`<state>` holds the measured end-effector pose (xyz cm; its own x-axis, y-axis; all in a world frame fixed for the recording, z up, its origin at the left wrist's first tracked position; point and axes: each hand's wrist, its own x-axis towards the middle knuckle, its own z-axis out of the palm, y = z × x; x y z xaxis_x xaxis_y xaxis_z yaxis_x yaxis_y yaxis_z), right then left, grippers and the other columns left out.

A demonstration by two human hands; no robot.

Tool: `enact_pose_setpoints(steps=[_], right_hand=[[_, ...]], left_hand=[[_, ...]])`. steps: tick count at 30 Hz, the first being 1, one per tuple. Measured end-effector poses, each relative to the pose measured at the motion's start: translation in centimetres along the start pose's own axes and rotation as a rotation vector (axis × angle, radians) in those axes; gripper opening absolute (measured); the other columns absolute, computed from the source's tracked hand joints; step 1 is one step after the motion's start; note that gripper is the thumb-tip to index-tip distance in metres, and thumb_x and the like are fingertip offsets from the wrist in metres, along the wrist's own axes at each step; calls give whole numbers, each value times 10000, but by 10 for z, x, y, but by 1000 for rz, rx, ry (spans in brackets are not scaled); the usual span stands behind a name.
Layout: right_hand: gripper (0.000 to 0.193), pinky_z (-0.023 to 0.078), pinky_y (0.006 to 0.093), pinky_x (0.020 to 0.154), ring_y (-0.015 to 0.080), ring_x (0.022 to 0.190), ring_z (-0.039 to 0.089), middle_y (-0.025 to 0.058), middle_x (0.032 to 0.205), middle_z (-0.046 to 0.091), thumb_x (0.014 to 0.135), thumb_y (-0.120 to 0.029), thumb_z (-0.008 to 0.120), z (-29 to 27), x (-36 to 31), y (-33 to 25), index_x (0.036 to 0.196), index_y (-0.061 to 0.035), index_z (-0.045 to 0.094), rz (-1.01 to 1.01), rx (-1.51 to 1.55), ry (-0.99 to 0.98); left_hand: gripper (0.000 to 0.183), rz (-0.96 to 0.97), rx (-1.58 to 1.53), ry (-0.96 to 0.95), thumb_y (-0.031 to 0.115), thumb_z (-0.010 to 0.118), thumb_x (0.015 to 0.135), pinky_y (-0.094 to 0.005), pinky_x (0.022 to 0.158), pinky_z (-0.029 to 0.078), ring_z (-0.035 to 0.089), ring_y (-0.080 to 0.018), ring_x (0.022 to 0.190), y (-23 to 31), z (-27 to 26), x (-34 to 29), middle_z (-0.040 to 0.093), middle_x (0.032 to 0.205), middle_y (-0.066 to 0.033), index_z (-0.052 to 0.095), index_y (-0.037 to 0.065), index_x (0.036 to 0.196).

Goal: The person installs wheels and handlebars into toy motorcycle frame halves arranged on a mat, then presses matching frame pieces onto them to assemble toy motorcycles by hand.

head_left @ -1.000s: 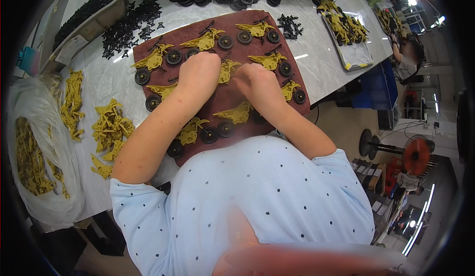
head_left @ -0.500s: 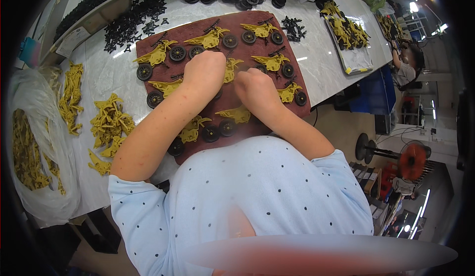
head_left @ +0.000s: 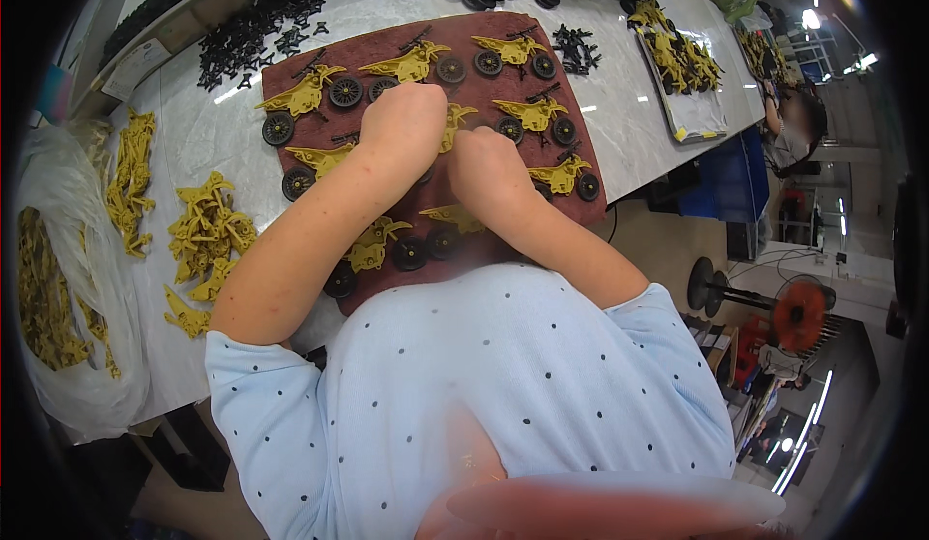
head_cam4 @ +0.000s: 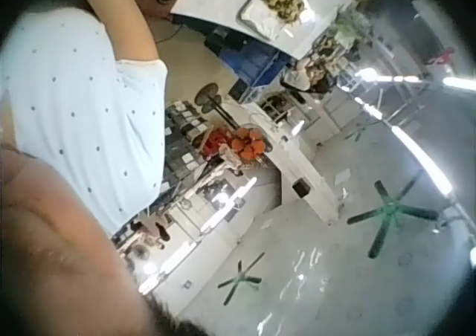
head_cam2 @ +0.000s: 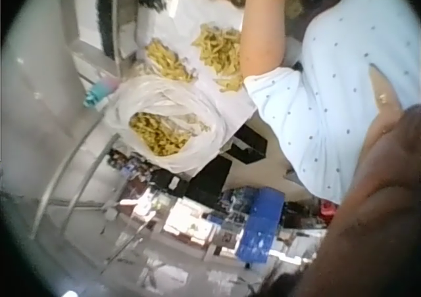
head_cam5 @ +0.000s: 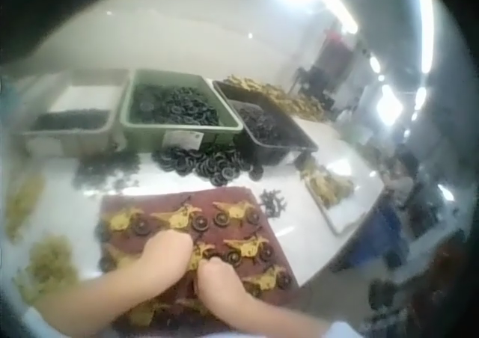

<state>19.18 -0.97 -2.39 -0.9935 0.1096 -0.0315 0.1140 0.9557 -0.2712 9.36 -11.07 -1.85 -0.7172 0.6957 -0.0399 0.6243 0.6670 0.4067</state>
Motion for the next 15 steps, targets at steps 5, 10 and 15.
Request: enact_pose_setpoints(steps=[5,10,15], right_hand=[[67,512,431,690,365,723,613,225,737,597,737,-26,582,-1,-1,8,716,38,588,-47,35,69],[100,499,445,683,369,713,601,215,698,593,748,-68,578,-6,1,8,708,23,583,-61,18,44],[127,508,453,668,381,689,618,240,693,608,722,-78,589,-6,9,3,667,36,595,-41,-15,-3]], left_hand=[[193,-7,-9,18,147,701,766,-423,689,534,645,-363,793,-4,2,3,648,790,-218,647,-36,790],[192,-23,-48,-21,134,716,742,-422,712,532,644,-367,824,-7,2,7,649,811,-225,649,-35,803],[141,-40,-110,-33,78,657,743,-432,714,533,645,-377,830,-5,-2,7,649,831,-239,654,-41,819]])
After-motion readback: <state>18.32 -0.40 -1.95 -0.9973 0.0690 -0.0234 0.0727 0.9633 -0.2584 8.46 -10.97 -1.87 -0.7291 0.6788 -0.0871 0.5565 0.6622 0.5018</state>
